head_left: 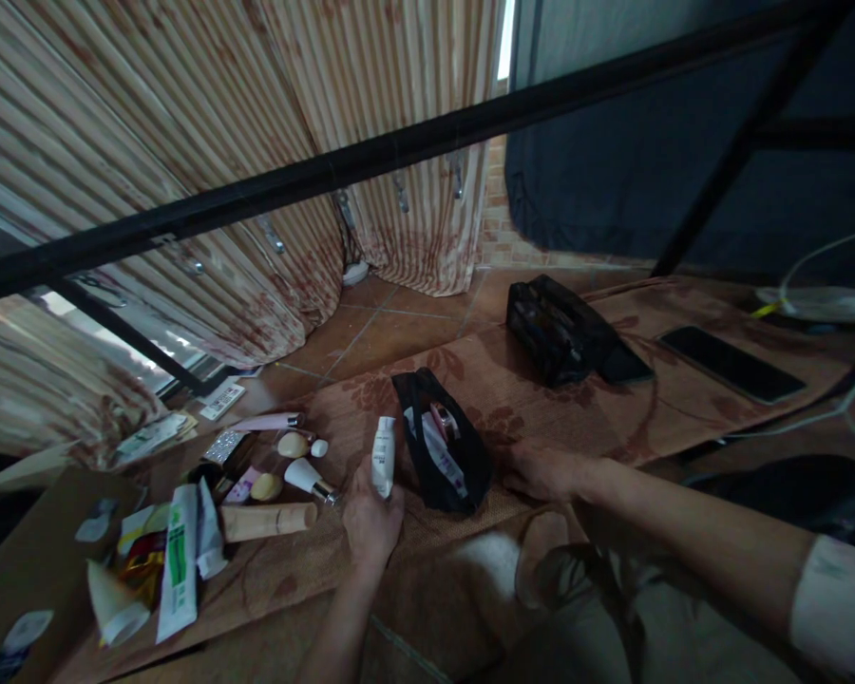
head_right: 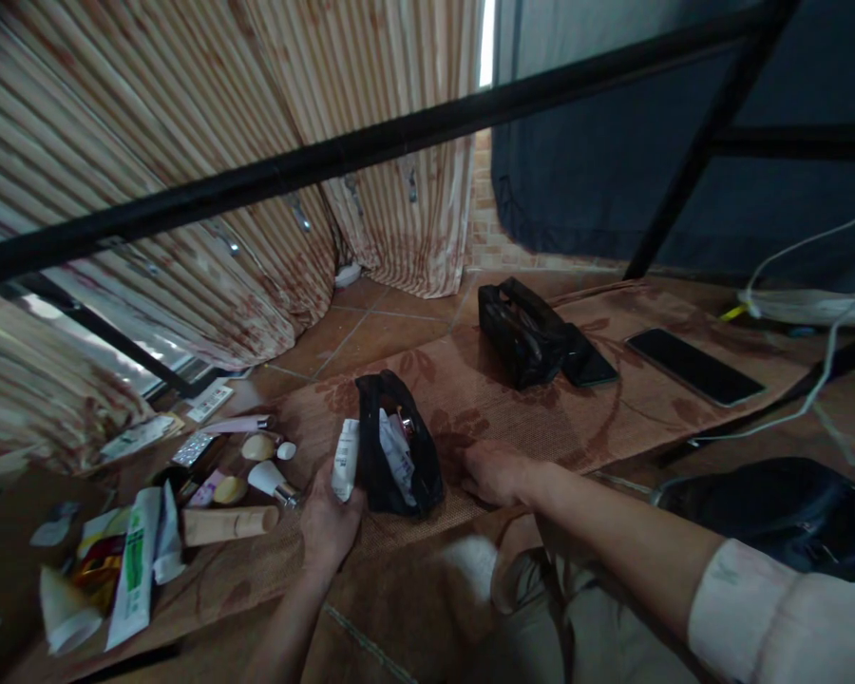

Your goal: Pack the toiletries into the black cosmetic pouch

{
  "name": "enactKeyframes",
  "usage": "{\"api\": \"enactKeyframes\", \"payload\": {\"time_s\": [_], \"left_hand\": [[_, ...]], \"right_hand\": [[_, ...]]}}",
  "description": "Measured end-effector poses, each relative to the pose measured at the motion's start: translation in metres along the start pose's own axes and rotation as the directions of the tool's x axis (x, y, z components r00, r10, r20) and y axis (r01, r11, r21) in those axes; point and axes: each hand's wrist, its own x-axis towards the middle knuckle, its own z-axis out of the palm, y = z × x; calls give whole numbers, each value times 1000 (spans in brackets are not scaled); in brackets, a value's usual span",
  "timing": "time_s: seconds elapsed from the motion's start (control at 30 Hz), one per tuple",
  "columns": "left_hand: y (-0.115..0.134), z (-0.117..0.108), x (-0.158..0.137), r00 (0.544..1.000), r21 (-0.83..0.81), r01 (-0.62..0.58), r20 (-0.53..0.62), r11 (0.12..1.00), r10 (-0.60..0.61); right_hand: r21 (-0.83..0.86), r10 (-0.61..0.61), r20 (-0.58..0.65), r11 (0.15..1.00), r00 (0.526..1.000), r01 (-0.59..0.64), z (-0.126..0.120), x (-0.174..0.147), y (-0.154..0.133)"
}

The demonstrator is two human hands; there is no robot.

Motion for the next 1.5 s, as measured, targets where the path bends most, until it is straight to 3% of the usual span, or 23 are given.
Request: {"api": "enactKeyframes", "payload": {"time_s": [0.3,1.2,1.37,1.5], "left_hand": [[2,-1,-1,1000,-5,5,13,1000,-5],[4,-4,-2,1000,-27,12,29,1000,-11],[7,-8,-5,989,21,-82,-124,996,84],[4,-38,23,952,115,-30,-300,993,63]], "right_hand": [[-9,-9,-17,1000,1000,9,9,4,6],[43,-5,4,999,1000,4,3,1,3],[41,-11,-17,999,1000,12,1,-2,1],[24,-5,-6,1000,1000,5,2,-2,1]]}}
